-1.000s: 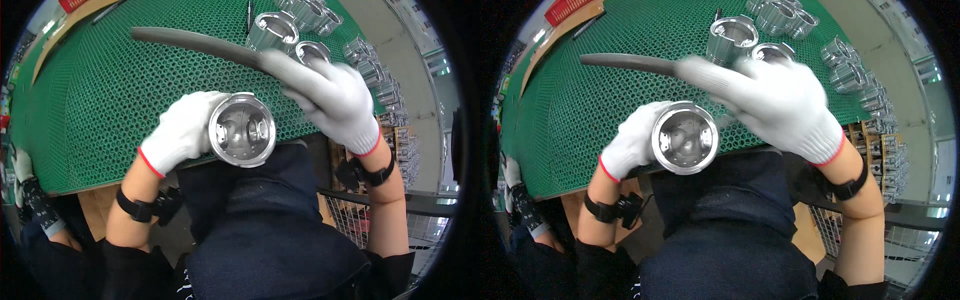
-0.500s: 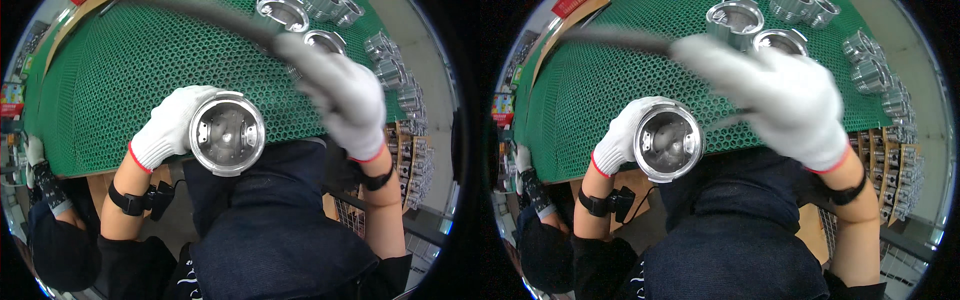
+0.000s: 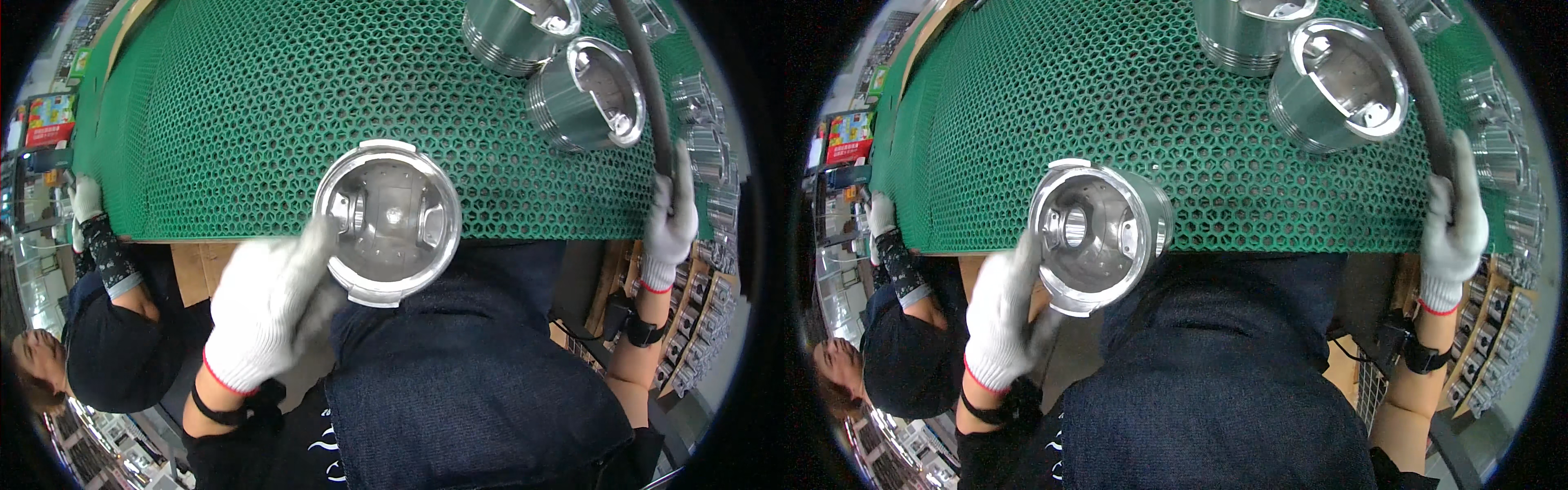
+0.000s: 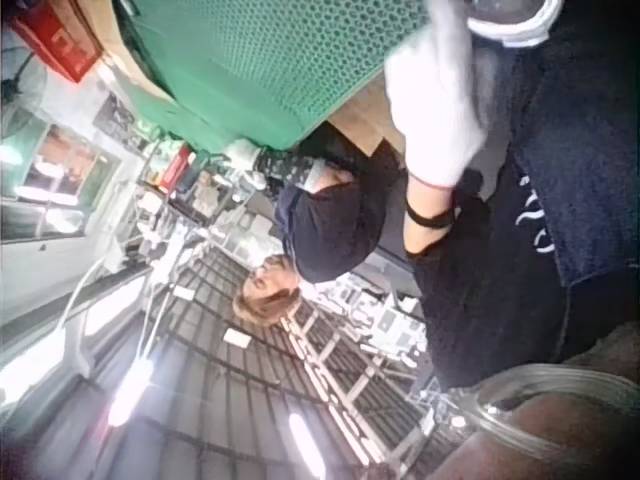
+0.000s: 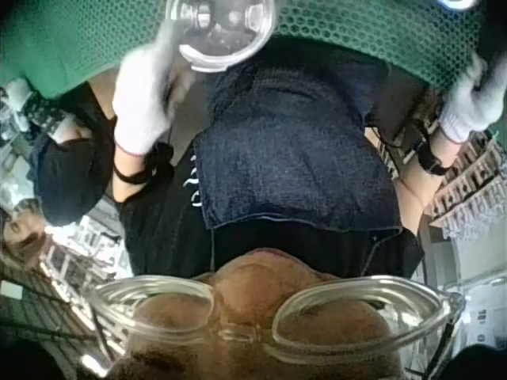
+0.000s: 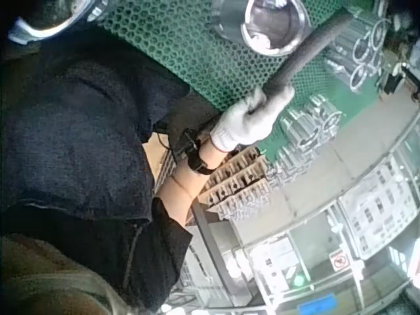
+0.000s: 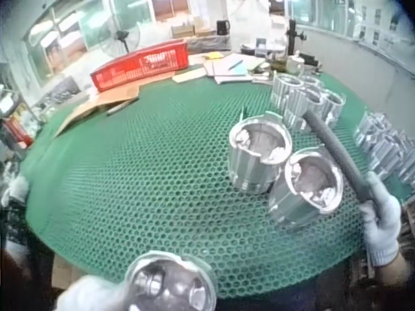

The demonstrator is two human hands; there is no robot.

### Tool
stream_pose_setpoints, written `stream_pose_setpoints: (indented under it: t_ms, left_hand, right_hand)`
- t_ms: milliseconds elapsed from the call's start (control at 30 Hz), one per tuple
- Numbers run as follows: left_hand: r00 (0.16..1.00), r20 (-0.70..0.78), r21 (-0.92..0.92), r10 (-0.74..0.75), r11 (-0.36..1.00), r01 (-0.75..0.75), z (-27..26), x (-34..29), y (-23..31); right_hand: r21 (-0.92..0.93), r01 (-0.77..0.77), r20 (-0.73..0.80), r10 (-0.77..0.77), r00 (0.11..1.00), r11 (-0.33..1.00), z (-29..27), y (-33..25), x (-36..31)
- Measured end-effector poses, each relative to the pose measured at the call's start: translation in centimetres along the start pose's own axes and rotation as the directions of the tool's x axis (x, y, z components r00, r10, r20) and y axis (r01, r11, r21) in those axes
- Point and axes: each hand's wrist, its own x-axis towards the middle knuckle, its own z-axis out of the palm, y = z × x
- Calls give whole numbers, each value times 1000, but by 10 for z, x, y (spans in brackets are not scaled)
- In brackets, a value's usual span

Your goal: Manually filing the inner edges of metal pistons at a workstation to deburr or smooth them.

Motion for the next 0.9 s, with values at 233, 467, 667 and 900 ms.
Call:
stream_pose_setpoints:
  t_ms: [233,467,667,900]
  left_hand:
    - [942,-152,-103,298,943,-315,-16,33,2]
    - [929,-30,-58,369,927,-370,-22,79,-19]
    - [933,-359,485,-40,846,222,-53,65,-162]
    - [876,-478,308,68,947,95,-36,114,-55]
  right_hand:
    - [-100,-189,28,192,981,977,-8,30,-24]
    - [-91,-242,42,246,968,966,6,13,-16]
    - [-220,-311,52,330,943,925,3,1,-12]
    - [-349,-288,34,319,947,892,1,0,-16]
